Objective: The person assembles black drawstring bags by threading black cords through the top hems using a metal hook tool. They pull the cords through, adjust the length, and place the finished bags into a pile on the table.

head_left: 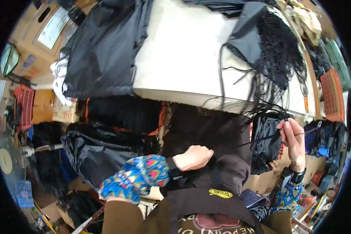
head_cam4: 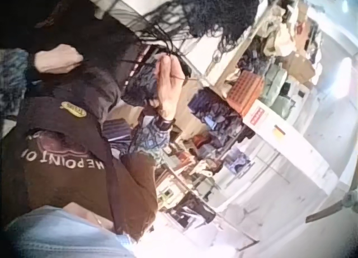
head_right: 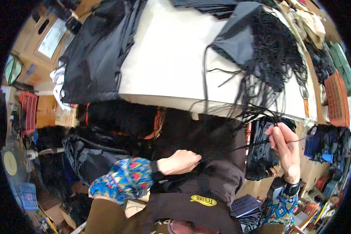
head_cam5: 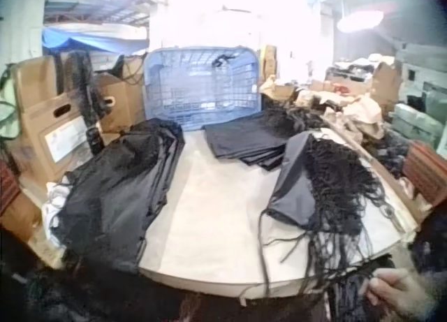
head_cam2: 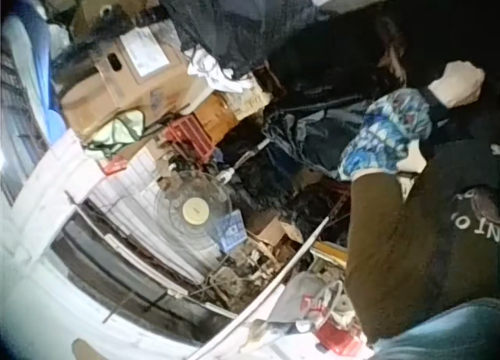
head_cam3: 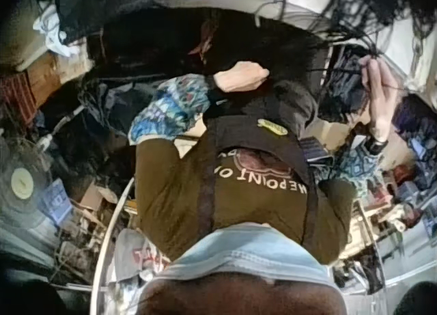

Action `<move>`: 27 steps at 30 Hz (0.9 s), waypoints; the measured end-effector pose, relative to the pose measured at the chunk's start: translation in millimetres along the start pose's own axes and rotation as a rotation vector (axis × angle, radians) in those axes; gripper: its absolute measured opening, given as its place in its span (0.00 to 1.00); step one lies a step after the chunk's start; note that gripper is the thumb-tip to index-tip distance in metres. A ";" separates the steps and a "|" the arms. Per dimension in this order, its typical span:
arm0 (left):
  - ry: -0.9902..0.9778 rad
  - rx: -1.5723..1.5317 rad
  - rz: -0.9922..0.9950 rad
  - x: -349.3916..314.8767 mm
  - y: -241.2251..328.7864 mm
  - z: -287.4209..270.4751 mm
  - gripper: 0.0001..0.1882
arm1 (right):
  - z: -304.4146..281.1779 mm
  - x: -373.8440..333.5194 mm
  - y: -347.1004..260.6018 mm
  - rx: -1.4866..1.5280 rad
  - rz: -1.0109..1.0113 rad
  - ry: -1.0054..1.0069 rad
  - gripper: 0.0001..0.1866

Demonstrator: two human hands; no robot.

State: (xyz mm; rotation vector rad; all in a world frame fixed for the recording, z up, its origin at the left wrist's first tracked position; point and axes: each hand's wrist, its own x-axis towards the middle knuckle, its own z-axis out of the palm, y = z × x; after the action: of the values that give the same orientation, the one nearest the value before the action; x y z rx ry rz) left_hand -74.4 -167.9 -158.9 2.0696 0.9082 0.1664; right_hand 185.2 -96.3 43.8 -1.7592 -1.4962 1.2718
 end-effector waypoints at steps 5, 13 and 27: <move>0.072 -0.082 0.033 -20.2 101.1 -144.5 0.11 | -33.9 8.6 12.1 -0.022 -0.152 -0.031 0.12; 0.200 -1.410 0.164 86.8 254.6 -212.9 0.16 | -50.7 -11.5 -24.3 0.506 -0.321 -0.291 0.44; 0.705 0.227 -0.247 227.3 -14.3 -297.6 0.24 | -192.5 143.7 -159.2 0.469 -0.651 0.474 0.12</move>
State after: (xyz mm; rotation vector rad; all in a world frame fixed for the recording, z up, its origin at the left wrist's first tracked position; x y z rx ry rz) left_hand -41.1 181.1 -26.4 2.1015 1.6586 0.7179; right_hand 272.5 119.1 214.1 -1.0373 -1.2106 0.7188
